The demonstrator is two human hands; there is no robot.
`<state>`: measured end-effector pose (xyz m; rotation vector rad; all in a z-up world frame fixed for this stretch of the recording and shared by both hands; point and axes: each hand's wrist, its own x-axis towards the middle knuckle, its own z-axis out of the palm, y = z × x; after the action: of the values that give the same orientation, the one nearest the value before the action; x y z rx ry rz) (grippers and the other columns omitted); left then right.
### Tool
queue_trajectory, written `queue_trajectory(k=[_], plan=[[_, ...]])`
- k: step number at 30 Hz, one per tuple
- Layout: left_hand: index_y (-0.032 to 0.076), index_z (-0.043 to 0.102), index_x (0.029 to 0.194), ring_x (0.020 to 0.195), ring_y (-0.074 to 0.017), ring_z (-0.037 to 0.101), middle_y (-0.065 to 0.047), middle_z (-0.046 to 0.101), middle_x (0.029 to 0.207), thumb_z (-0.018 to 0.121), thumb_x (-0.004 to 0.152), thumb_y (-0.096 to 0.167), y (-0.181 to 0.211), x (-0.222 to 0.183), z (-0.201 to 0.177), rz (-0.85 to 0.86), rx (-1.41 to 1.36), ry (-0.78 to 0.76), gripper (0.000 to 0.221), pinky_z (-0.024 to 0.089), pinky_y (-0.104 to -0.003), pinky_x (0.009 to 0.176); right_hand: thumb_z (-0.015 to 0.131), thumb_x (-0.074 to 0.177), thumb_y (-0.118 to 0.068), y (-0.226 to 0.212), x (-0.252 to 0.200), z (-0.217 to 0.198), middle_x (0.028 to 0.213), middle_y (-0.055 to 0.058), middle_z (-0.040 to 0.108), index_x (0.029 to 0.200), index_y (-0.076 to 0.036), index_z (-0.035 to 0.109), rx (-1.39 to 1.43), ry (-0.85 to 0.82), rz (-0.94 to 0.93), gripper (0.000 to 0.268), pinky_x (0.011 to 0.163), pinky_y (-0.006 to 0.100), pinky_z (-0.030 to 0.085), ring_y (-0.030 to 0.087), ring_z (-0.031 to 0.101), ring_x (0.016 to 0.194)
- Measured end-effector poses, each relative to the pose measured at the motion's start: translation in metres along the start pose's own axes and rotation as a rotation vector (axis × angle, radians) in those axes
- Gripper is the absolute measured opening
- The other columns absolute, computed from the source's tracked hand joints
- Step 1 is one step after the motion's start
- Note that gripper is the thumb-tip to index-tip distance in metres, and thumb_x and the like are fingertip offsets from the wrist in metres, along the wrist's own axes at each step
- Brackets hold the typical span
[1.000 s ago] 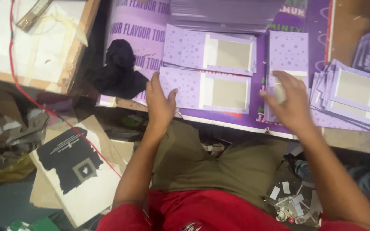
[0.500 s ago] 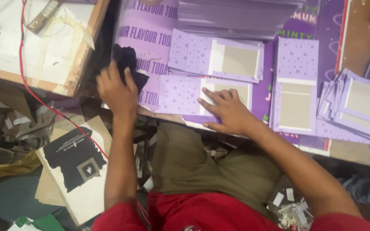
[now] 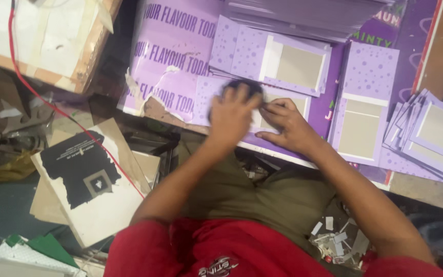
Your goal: The person sits on the floor and repeatedly picks up a purple printed sheet, places a smaller white insert on it, folds the sheet around the insert, and stacks the finished packs. The person uses a black cloth to wipe the surface between items. Stacks of printed sheets and finished packs are visible on the table.
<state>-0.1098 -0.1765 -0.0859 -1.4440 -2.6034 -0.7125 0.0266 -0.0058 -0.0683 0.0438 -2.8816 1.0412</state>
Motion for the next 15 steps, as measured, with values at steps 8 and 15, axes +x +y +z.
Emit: queue_trajectory(k=[8, 15], plan=[[0.023, 0.072, 0.103, 0.112, -0.0414, 0.055, -0.018, 0.06, 0.125, 0.076, 0.071, 0.029, -0.09, 0.005, -0.075, -0.289, 0.539, 0.269, 0.032, 0.042, -0.066, 0.086, 0.07, 0.089, -0.035, -0.017, 0.001, -0.007, 0.143, 0.014, 0.06, 0.13, -0.008, 0.068, -0.17, 0.025, -0.09, 0.05, 0.106, 0.046, 0.044, 0.032, 0.053, 0.124], [-0.011, 0.046, 0.144, 0.105, -0.0419, 0.055, -0.028, 0.059, 0.127, 0.081, 0.085, 0.043, -0.009, -0.015, -0.027, -0.462, 0.118, 0.167, 0.087, 0.045, -0.052, 0.091, 0.063, 0.093, -0.032, -0.003, 0.028, -0.004, 0.142, 0.011, 0.061, 0.136, -0.008, 0.065, -0.237, -0.12, -0.266, 0.049, 0.105, 0.047, 0.042, 0.033, 0.054, 0.121]])
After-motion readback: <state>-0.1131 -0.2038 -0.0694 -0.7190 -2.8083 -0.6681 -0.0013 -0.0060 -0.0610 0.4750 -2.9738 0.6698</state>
